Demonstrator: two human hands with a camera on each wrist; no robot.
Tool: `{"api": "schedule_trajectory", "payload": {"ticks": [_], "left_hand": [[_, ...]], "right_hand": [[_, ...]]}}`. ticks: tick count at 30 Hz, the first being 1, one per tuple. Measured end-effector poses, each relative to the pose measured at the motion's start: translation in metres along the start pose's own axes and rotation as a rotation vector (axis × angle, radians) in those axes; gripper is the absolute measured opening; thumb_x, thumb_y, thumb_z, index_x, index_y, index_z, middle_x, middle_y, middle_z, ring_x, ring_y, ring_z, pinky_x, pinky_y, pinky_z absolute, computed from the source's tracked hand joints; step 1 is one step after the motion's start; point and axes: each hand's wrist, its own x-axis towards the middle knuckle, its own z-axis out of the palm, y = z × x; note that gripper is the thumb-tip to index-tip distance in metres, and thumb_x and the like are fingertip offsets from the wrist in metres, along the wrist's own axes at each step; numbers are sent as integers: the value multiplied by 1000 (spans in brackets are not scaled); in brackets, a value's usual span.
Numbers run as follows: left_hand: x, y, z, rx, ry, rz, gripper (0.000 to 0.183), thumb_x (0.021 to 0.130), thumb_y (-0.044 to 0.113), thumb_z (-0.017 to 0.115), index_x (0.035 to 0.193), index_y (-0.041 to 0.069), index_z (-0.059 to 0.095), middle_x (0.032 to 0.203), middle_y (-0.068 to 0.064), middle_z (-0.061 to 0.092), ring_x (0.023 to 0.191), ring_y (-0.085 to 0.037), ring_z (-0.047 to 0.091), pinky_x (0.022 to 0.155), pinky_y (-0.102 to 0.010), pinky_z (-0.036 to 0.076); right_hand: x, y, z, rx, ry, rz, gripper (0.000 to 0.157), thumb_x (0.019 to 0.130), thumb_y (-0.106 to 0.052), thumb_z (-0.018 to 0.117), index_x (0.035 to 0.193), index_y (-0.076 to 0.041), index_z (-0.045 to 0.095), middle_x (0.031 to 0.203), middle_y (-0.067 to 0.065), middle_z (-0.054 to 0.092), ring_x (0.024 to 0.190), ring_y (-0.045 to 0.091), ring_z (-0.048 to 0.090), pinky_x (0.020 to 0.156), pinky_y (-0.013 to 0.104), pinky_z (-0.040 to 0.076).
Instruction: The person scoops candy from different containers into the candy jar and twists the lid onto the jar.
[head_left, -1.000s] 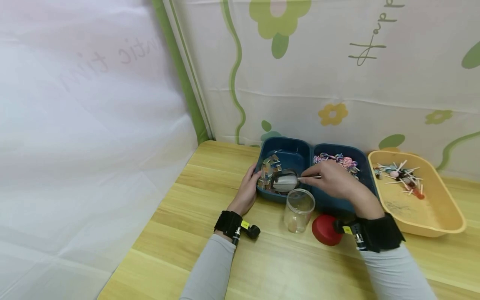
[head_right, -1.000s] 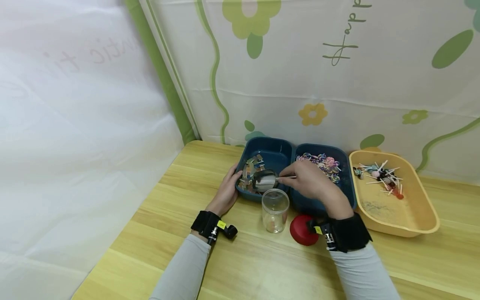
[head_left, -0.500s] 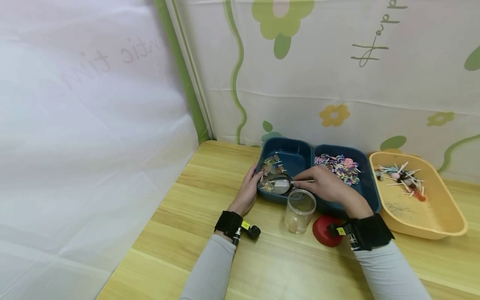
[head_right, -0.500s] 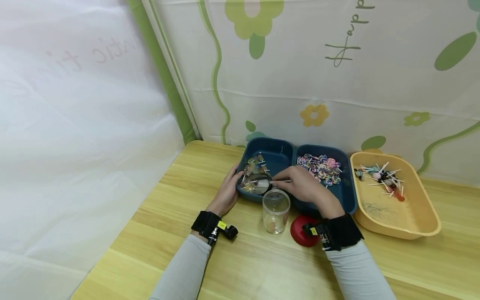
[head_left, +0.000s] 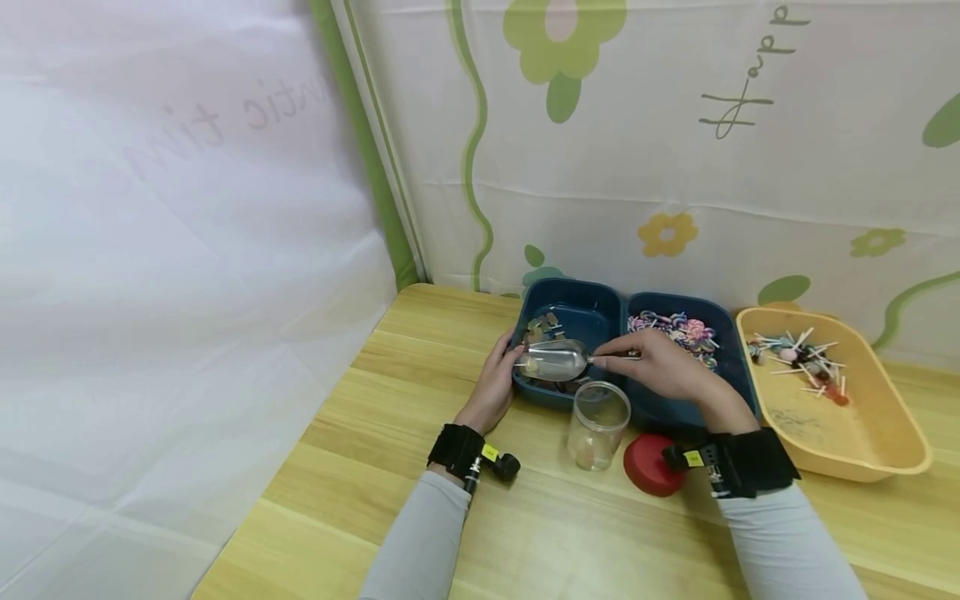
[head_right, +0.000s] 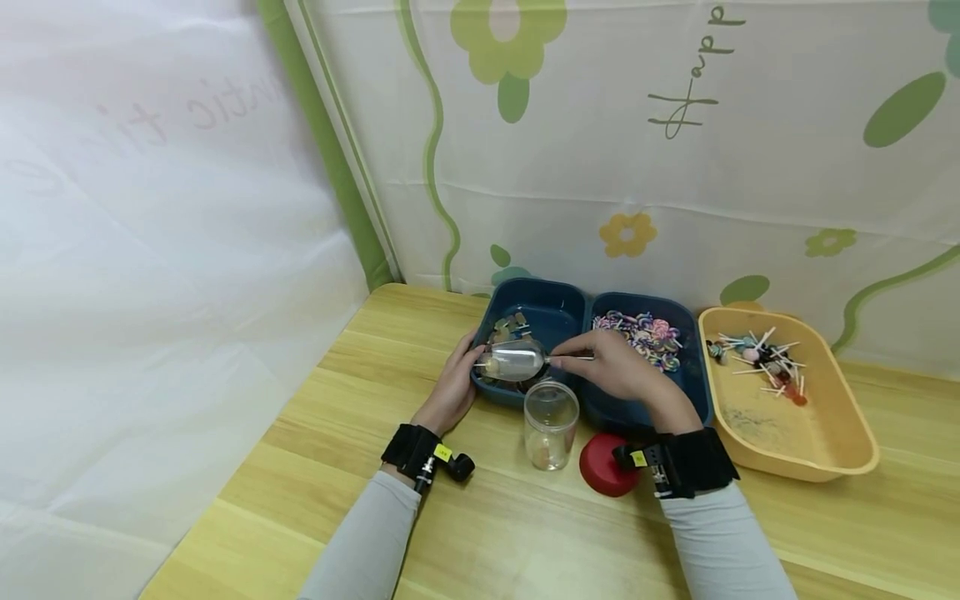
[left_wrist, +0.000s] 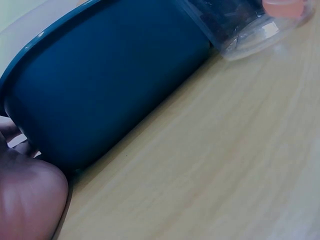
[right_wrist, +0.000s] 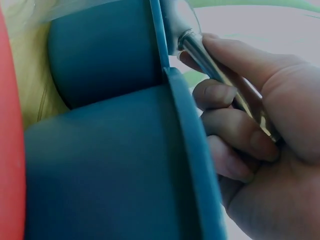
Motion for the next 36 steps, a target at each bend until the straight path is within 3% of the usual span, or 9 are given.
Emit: {"api": "schedule_trajectory", "payload": {"ticks": [6,16,23,26,31,36], "left_hand": [[0,0,0,6,9,-6,48,112,18,38,160,17,33,164,-12,25,149,-23,23,120,-43,23],[1,1,1,5,6,8,50,112,16,38,161,13,31,164,-14,28,145,-25,32,115,-40,33],[1,1,3,-27,3,17,50,111,12,37,161,9,30,166,-15,23,152,-27,24,122,-44,25],[1,1,3,-36,3,13,50,112,12,37,161,10,30,166,-14,24,152,-27,25,123,-46,26],[3,3,4,-42,0,15,49,112,12,37,161,11,31,165,-14,27,149,-28,31,120,-46,30],[4,5,3,-43,3,15,49,112,12,38,160,12,32,164,-15,28,148,-28,34,120,-45,31]], "right_hand": [[0,6,0,30,0,-1,22,102,-17,66,118,-7,78,111,6,74,83,17,57,67,28,49],[-4,14,-11,35,51,-52,20,101,-13,66,116,-9,79,112,5,76,92,13,62,79,24,54],[-11,20,-18,61,47,-11,21,103,-17,65,118,-12,78,118,5,74,104,11,63,86,24,54],[-18,15,-28,41,64,10,21,103,-19,65,118,-14,79,116,3,72,96,11,60,78,25,53],[-34,5,-52,86,105,-39,22,102,-10,63,119,-8,77,98,3,71,71,19,56,57,30,48],[-58,-3,-74,103,168,-20,22,101,-4,63,118,-5,77,100,-4,74,77,15,61,61,27,51]]}}
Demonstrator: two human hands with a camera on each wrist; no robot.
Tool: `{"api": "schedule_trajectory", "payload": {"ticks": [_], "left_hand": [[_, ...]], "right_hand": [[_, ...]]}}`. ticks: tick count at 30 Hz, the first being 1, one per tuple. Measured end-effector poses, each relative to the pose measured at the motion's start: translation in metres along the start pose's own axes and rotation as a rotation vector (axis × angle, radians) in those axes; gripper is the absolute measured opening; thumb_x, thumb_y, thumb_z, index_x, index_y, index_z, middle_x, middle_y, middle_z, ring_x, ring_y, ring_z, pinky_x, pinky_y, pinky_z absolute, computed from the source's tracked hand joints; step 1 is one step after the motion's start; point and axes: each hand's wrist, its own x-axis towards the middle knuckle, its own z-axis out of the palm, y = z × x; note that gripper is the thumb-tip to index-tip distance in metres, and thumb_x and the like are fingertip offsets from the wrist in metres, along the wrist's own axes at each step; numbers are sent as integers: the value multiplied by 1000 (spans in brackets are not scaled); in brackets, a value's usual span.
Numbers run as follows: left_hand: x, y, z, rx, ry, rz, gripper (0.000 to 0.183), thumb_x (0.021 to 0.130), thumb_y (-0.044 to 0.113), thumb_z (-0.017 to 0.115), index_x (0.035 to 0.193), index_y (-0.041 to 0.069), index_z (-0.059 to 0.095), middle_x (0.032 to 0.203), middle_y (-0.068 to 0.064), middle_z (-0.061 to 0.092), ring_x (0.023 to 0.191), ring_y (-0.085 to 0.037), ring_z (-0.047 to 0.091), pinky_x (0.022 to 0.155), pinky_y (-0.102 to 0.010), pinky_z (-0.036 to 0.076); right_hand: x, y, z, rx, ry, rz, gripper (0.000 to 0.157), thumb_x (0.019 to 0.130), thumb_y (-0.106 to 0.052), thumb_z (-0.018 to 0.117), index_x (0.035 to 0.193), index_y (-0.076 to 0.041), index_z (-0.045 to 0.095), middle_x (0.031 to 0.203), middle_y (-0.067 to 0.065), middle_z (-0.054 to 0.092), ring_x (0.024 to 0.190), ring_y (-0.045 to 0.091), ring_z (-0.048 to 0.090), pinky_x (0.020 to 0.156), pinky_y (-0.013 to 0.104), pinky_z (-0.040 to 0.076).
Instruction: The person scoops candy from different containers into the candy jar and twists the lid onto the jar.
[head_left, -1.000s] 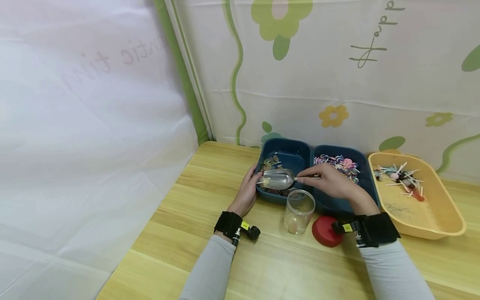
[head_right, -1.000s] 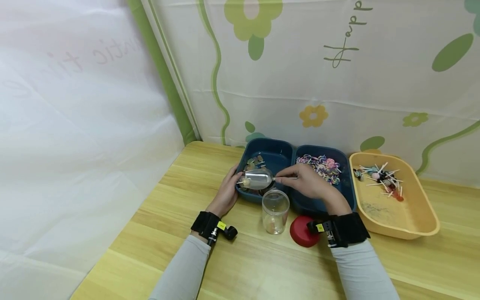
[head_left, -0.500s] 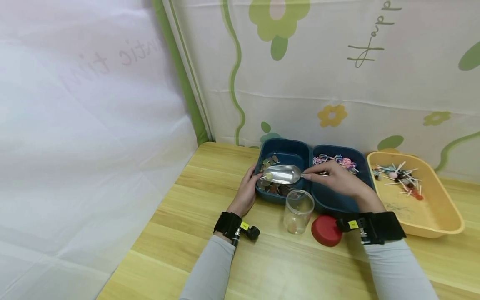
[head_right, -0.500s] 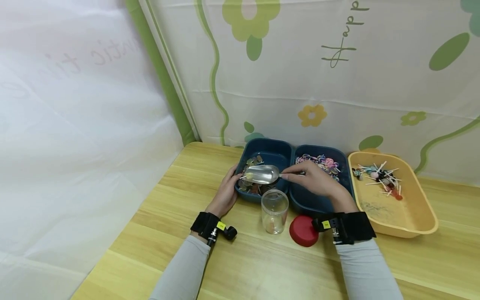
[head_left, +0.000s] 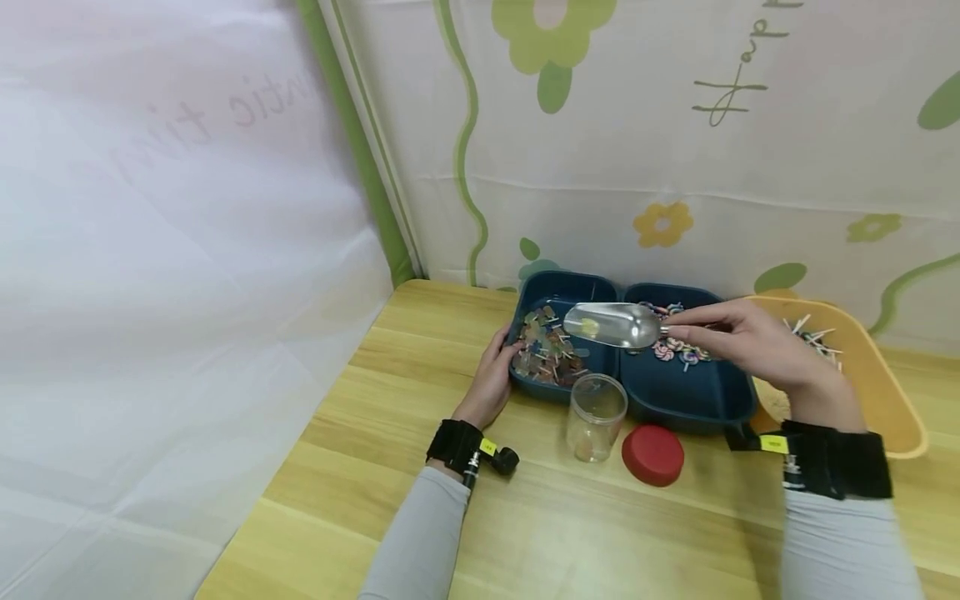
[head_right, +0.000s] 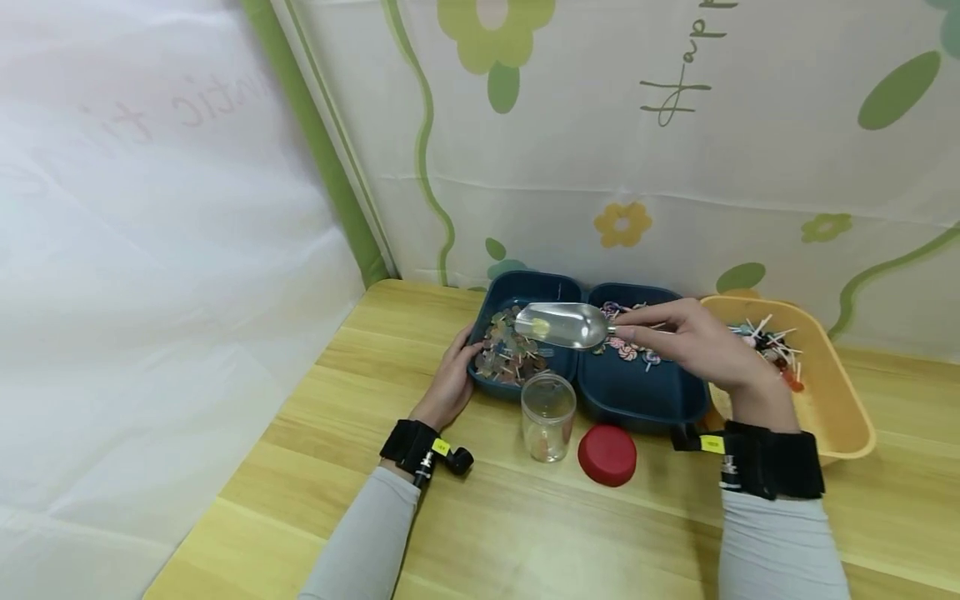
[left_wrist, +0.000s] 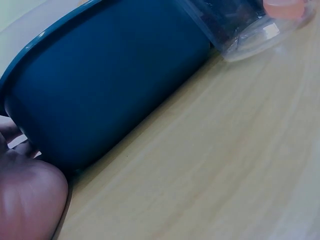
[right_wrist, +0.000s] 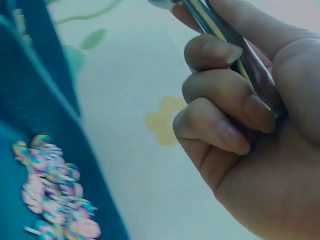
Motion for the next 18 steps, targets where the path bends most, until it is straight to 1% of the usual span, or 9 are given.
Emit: {"api": "schedule_trajectory", "payload": {"ticks": [2,4,7,8,11,12,14,15,18], "left_hand": [[0,0,0,-1,-5,3,49,112,12,38,160,12,32,164,-15,28,148,-28,33,121,-46,30],[-1,0,-1,-1,-11,7,49,112,12,37,161,11,31,165,-15,27,149,-28,32,122,-47,28],[-1,-1,-2,4,-15,9,50,112,12,37,161,11,30,165,-15,27,149,-28,31,122,-48,27],[-2,-2,-2,4,-16,9,50,112,12,37,161,11,30,164,-15,27,149,-28,31,122,-48,27],[-3,-2,-2,7,-14,6,50,112,13,38,161,12,30,165,-15,27,149,-28,31,122,-47,27],[-3,-2,-2,9,-12,5,50,112,13,38,161,12,30,165,-14,27,150,-28,31,122,-47,27],[-3,-1,-1,11,-8,4,50,112,13,39,161,12,30,165,-14,27,150,-27,30,122,-46,27],[-2,-1,-1,10,-8,6,50,112,13,39,161,11,30,165,-14,27,150,-28,30,122,-46,27],[-2,0,0,9,-9,7,51,112,14,40,161,11,30,164,-14,28,149,-28,31,122,-46,28]], "right_hand": [[-9,-4,-9,-17,36,-9,23,100,0,63,118,-4,77,102,-4,74,81,13,63,65,24,53],[-18,-6,-18,-48,67,-36,24,98,3,63,116,-4,77,103,-3,74,84,11,62,67,22,51],[-31,-10,-29,-64,82,-43,25,99,6,61,116,-3,76,97,0,69,73,13,56,54,23,45],[-36,-12,-32,-69,86,-21,24,99,5,61,117,-3,76,99,0,69,66,14,53,48,24,42],[-48,-19,-40,-77,82,64,24,101,1,61,119,-5,76,87,1,62,48,17,41,37,29,32],[-52,-21,-42,-89,82,85,25,101,0,62,120,-6,76,88,0,64,46,18,40,36,30,32],[-59,-24,-47,-114,76,96,25,100,0,63,120,-7,76,88,-3,66,45,18,40,38,31,33],[-61,-26,-50,-127,70,86,26,100,1,63,120,-7,76,87,-5,66,48,18,42,40,31,34],[-67,-28,-55,-167,58,48,28,98,5,63,118,-9,77,97,-11,71,55,17,47,45,31,34]]}}
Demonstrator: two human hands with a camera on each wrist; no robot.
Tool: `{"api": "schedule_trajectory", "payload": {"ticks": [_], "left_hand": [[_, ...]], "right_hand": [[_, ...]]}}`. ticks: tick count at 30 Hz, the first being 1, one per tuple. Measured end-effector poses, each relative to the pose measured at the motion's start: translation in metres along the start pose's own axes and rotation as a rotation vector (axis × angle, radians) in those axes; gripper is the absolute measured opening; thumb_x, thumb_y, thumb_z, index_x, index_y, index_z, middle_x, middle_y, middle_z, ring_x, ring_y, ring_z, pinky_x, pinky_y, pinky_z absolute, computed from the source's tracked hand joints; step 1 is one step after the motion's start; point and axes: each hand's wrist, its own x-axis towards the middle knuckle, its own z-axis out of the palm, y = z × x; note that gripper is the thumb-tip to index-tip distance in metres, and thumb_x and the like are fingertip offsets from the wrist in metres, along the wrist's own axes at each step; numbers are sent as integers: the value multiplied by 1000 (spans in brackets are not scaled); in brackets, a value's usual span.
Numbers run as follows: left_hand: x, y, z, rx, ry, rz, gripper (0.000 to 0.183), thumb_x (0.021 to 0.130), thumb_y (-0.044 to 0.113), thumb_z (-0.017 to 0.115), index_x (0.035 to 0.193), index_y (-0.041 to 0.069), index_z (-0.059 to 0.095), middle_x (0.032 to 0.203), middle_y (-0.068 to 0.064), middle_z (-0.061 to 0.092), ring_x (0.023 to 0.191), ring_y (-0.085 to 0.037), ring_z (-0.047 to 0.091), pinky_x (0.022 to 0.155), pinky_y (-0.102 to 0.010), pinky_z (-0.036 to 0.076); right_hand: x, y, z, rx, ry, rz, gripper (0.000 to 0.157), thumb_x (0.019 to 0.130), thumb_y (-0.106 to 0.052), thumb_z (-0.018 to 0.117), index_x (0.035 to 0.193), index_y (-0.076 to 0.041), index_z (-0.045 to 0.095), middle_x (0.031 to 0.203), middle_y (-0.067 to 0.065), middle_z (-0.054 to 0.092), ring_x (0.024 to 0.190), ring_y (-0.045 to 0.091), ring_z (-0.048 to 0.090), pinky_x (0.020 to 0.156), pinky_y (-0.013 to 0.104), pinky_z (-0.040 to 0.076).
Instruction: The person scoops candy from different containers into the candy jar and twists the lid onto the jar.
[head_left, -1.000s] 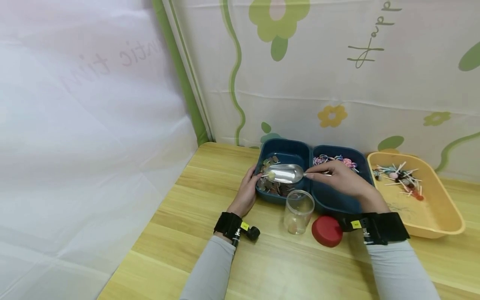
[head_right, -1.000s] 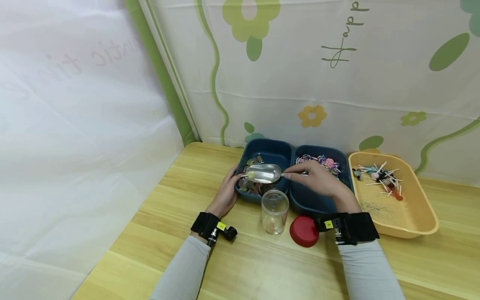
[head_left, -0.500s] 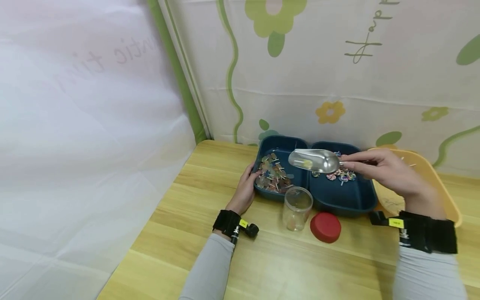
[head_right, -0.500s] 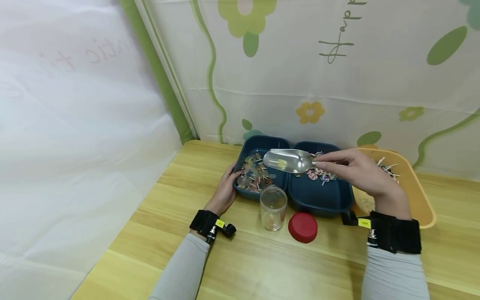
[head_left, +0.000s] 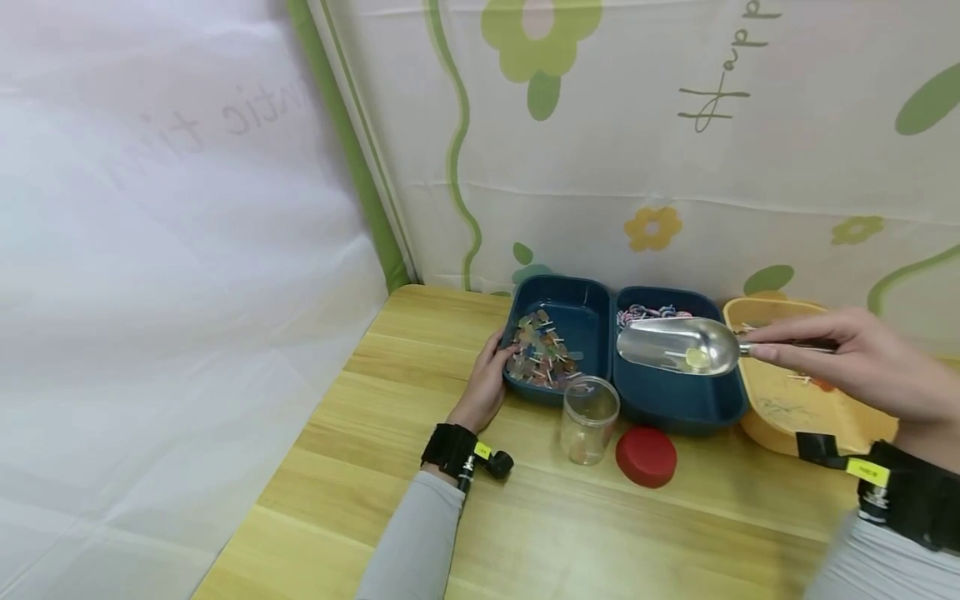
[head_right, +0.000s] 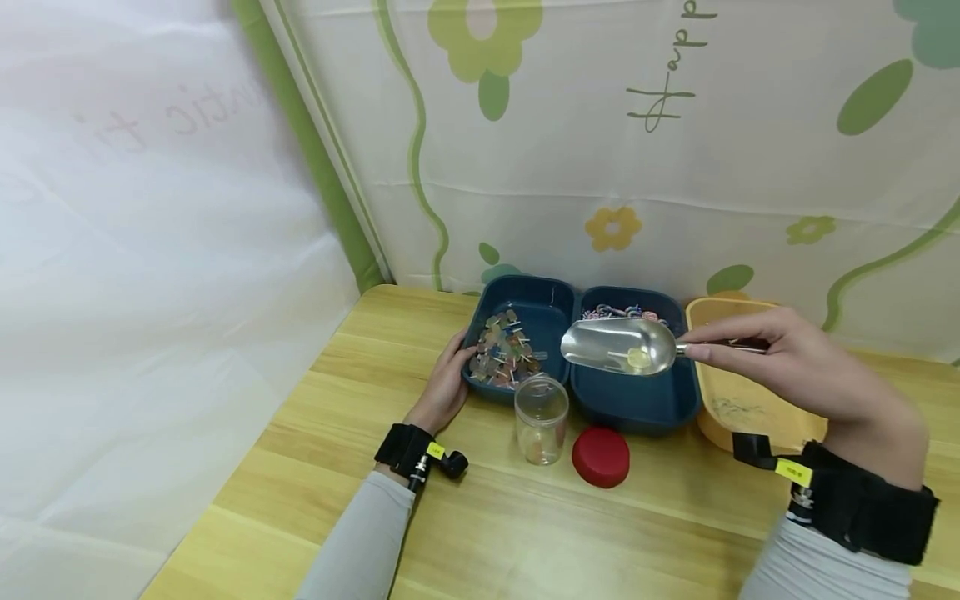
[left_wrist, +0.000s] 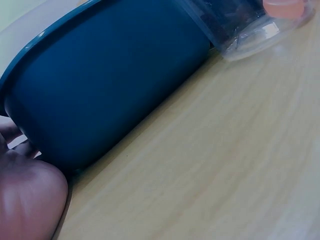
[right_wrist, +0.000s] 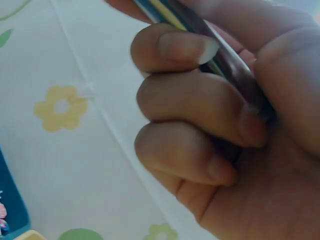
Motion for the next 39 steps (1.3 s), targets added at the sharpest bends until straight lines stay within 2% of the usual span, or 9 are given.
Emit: {"api": "schedule_trajectory", "payload": {"ticks": [2,5,7,9,16,22,29,39], "left_hand": [[0,0,0,-5,-3,-1,51,112,15,40,162,11,29,164,-15,28,149,-28,32,121,-46,28],[-1,1,-1,-3,-7,0,51,112,15,40,162,12,29,164,-14,29,148,-28,33,121,-47,29],[-1,1,-1,-2,-9,1,51,112,15,39,162,12,30,164,-14,29,148,-29,33,120,-46,30],[-1,1,0,5,-9,1,50,112,14,38,162,13,30,164,-14,29,148,-28,33,120,-45,31],[-3,-5,-1,15,-15,-10,50,113,14,34,162,11,27,163,-15,29,147,-28,35,118,-45,33],[4,-1,0,7,-14,13,49,112,12,35,161,8,29,163,-16,30,146,-28,35,118,-45,32],[5,4,-1,9,-3,1,49,112,13,36,161,10,30,163,-13,30,146,-25,36,118,-42,32],[5,1,-1,7,-7,2,50,112,12,36,161,9,28,165,-14,27,149,-26,32,120,-44,31]], "right_hand": [[-2,-1,-2,-13,-8,-3,29,96,6,65,116,-10,78,102,-15,71,62,14,49,48,29,33],[-4,-4,-3,-45,-23,31,27,95,4,69,114,-12,80,106,-19,72,79,-4,58,55,16,41],[-4,-7,-3,-76,-44,56,26,94,0,71,114,-15,81,110,-18,73,95,-15,57,65,9,46],[-4,-9,-2,-105,-73,71,25,95,-5,73,115,-18,80,112,-15,74,109,-18,55,74,8,50],[-6,-11,6,-138,-151,92,24,95,-13,74,113,-27,80,110,-9,76,105,-10,62,74,12,53],[-1,-16,6,-143,-139,34,26,92,-3,75,108,-23,82,105,-13,76,99,-7,64,70,10,50],[2,-20,4,-201,-142,55,24,93,-8,75,107,-27,82,105,-15,76,98,-6,64,68,11,49],[-1,-17,2,-182,-136,95,25,93,-7,76,108,-26,82,107,-15,75,102,-13,60,70,9,50]]}}
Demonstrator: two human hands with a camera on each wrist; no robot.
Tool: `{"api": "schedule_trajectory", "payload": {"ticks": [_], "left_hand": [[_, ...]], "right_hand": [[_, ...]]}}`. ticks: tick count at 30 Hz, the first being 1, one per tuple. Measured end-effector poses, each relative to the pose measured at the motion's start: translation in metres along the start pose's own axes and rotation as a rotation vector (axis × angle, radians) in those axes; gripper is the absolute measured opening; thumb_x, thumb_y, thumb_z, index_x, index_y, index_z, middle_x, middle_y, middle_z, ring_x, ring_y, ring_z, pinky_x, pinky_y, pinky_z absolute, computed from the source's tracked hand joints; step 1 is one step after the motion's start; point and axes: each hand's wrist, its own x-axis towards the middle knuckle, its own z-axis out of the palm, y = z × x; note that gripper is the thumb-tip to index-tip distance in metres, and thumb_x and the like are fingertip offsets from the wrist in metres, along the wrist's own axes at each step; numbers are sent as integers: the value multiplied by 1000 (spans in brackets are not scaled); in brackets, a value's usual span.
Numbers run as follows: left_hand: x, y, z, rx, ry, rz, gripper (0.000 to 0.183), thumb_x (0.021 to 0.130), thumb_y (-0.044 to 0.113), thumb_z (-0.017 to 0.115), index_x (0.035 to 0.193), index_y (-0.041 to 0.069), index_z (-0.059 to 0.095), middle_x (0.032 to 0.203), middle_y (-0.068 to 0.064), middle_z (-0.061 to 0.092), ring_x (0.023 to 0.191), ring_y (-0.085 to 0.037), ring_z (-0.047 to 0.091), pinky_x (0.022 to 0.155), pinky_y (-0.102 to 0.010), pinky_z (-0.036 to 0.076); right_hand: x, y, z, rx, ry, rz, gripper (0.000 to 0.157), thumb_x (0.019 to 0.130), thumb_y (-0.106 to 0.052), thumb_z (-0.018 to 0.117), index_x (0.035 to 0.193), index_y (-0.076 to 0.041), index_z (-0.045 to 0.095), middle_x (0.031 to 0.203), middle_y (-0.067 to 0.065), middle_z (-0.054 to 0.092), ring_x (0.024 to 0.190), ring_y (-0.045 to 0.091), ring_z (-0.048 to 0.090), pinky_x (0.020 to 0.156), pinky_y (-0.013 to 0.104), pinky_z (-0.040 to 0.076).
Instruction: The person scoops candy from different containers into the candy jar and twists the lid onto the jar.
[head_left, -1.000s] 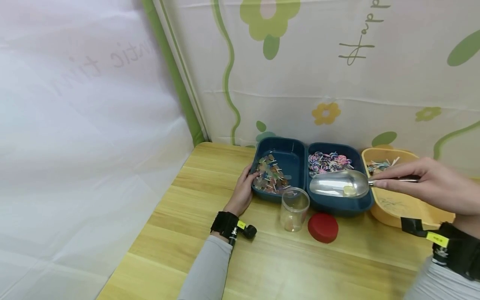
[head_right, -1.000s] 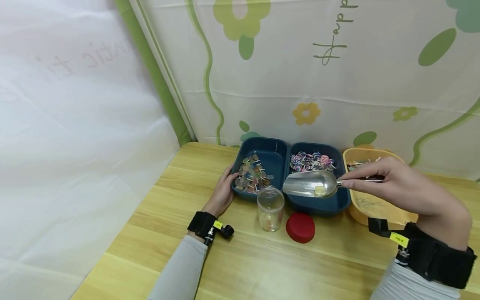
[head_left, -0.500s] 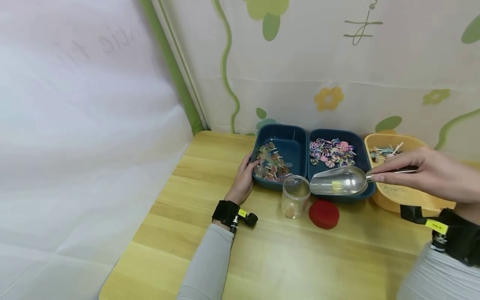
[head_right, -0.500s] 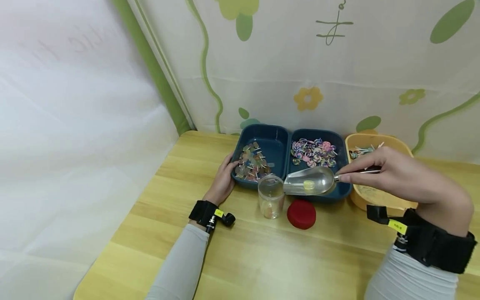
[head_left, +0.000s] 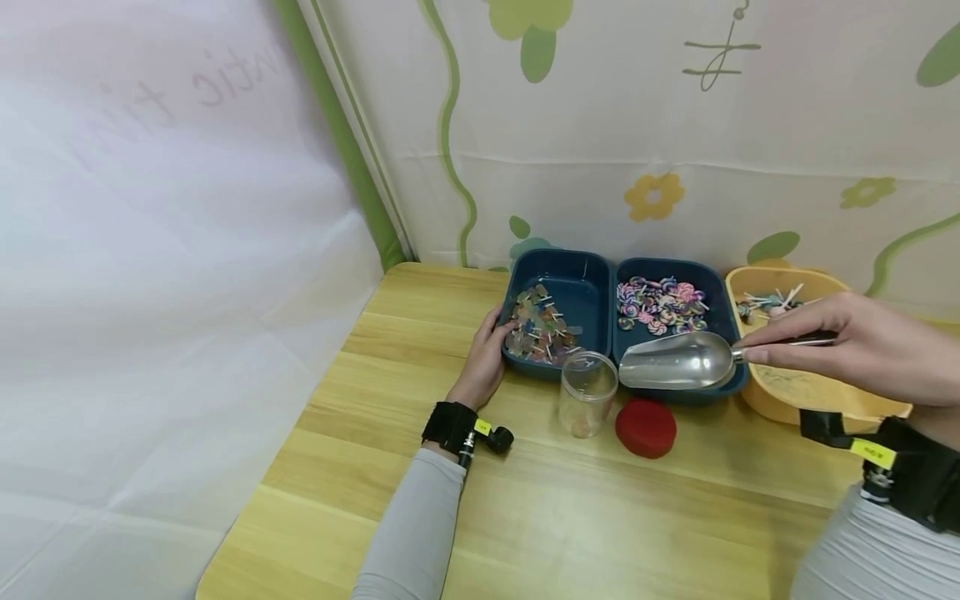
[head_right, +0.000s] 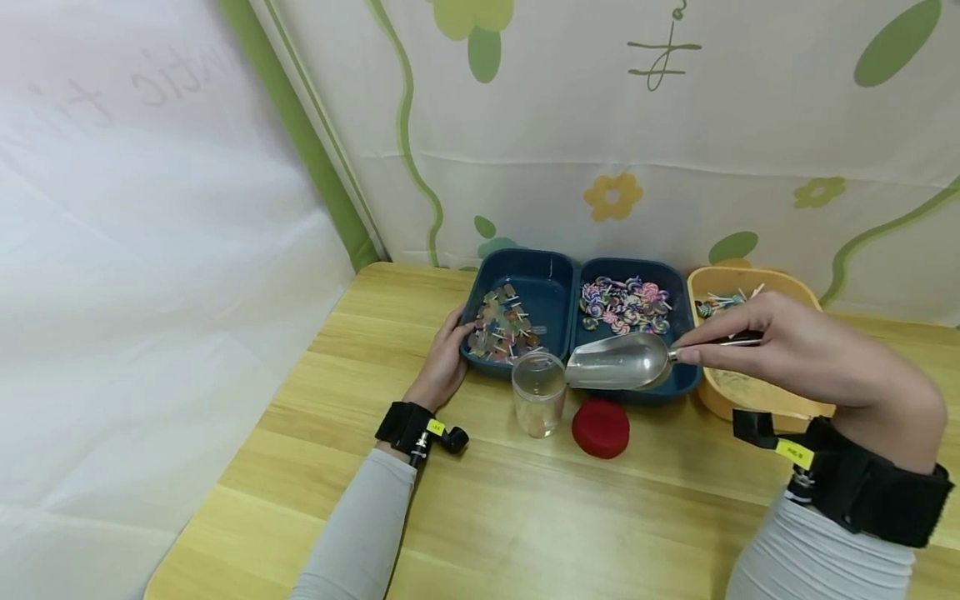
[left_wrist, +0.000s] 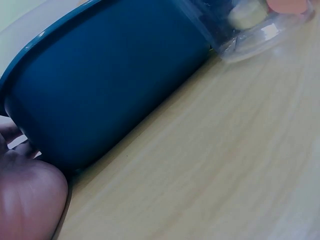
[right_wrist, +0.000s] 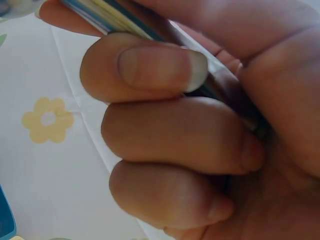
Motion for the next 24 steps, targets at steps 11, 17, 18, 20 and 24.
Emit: {"api": "schedule_trajectory", "payload": {"ticks": [11,17,18,20,24], "left_hand": [[-3,0,0,-13,7,6,50,111,12,38,160,9,30,164,-15,28,149,-27,32,121,-45,29],[-5,-1,-3,-11,12,3,49,111,12,37,160,9,31,163,-15,29,148,-28,33,120,-45,30],[-5,-1,-3,-14,12,5,49,111,12,37,160,9,32,163,-16,30,148,-29,33,121,-46,29],[-5,-2,-4,-12,14,9,49,111,12,37,160,8,32,163,-15,29,148,-28,33,121,-45,29],[-5,-3,-5,-12,14,10,48,112,11,36,159,7,32,163,-15,29,148,-28,32,121,-46,27]], "right_hand": [[20,-10,6,63,214,75,18,96,-21,75,112,-23,81,105,-25,70,90,-9,60,69,10,45],[47,-18,23,93,259,11,16,97,-20,73,111,-21,81,98,-11,74,84,2,63,68,13,48],[50,-19,26,90,245,15,16,97,-22,73,111,-22,81,99,-10,75,84,3,63,68,15,48],[58,-20,32,91,209,14,17,98,-23,72,111,-20,81,101,-4,76,83,6,63,67,18,49],[71,-22,43,121,149,-9,17,97,-20,73,110,-12,82,105,9,75,77,15,60,61,25,50]]}}
